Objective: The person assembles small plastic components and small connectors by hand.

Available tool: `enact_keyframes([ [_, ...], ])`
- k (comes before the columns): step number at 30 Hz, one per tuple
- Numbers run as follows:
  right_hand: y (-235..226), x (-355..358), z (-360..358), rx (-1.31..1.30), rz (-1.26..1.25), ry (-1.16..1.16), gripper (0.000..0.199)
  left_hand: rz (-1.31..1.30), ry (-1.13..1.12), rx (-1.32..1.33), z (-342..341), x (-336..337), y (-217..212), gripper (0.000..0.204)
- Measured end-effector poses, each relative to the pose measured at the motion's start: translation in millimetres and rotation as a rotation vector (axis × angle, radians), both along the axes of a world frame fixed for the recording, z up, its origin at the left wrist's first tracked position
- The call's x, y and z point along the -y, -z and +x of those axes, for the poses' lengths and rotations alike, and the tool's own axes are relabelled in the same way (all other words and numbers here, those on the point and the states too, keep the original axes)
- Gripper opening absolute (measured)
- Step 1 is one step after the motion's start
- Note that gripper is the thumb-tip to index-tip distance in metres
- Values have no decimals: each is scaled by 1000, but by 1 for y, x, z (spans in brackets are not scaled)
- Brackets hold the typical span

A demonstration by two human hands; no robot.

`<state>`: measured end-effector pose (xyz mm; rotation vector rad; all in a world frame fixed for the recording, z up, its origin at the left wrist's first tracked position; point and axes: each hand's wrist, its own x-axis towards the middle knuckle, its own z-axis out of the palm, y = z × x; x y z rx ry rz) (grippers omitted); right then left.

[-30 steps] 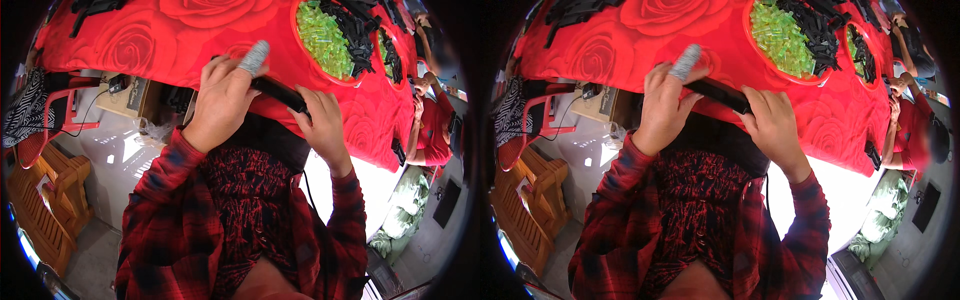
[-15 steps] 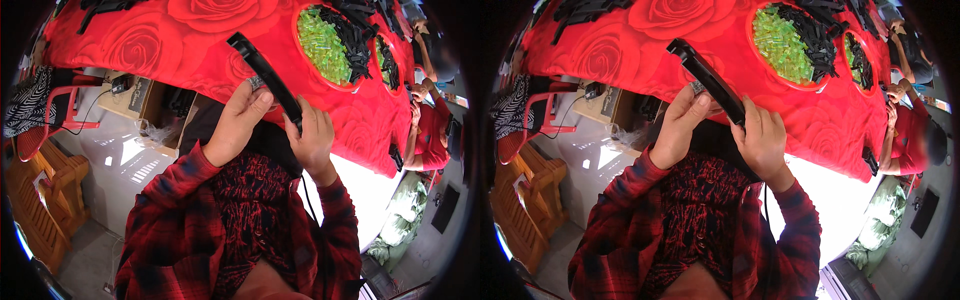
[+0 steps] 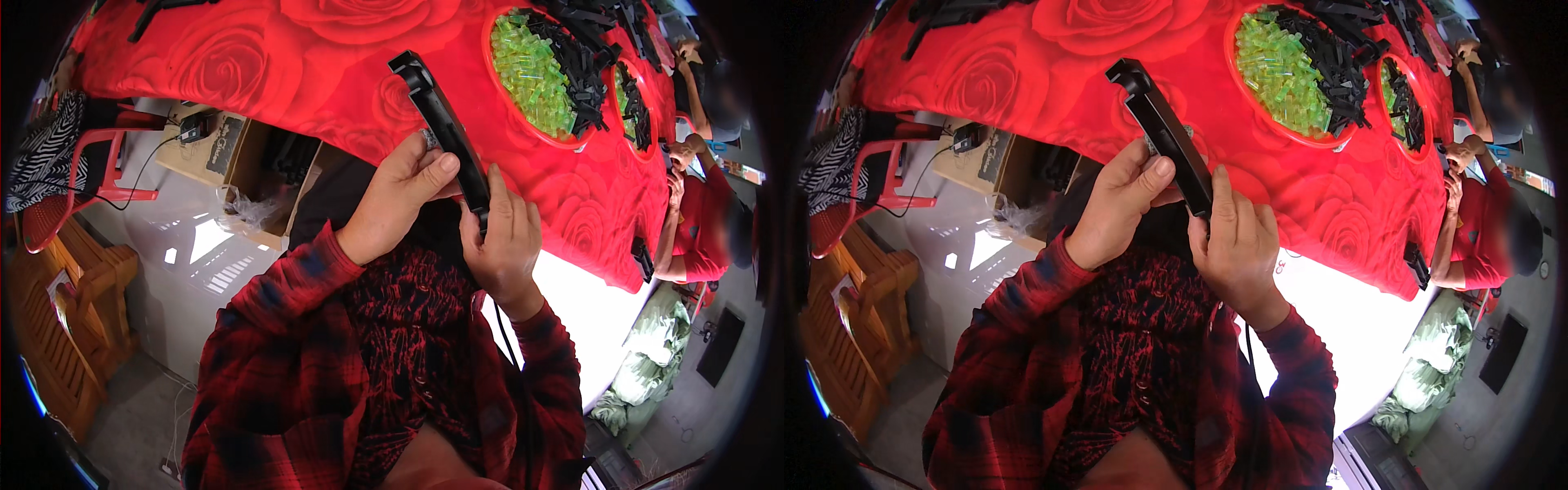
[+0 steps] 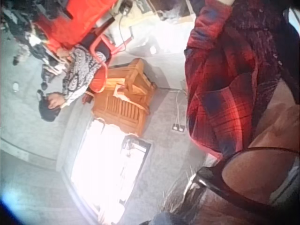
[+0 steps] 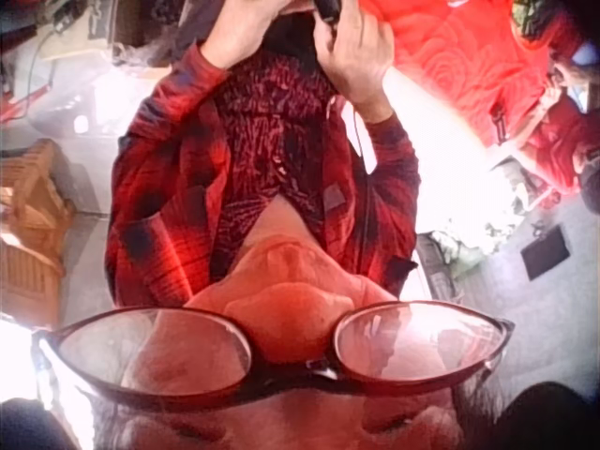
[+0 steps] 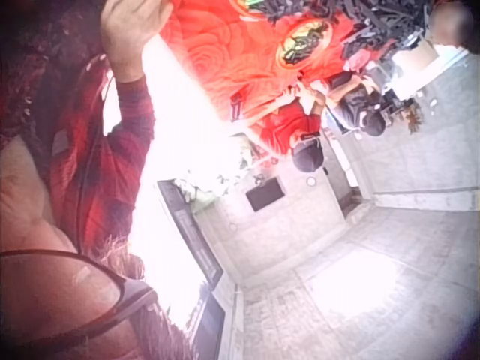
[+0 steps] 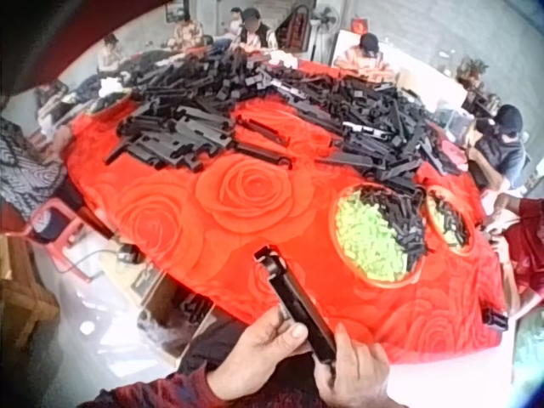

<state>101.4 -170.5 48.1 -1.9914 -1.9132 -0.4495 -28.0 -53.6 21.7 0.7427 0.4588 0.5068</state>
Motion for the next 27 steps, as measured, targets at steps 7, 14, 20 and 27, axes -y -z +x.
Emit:
enact_keyframes([
  [7,-5,6,-4,-10,-26,19,53,-41,62,19,-1,0,1,42],
  [14,-8,9,-8,-142,11,25,61,-136,96,74,0,3,10,43],
  [20,-11,10,-9,-138,13,14,62,-178,109,145,2,4,9,44],
  [27,-5,17,-13,-200,-108,18,67,-102,-4,-5,6,7,2,37],
])
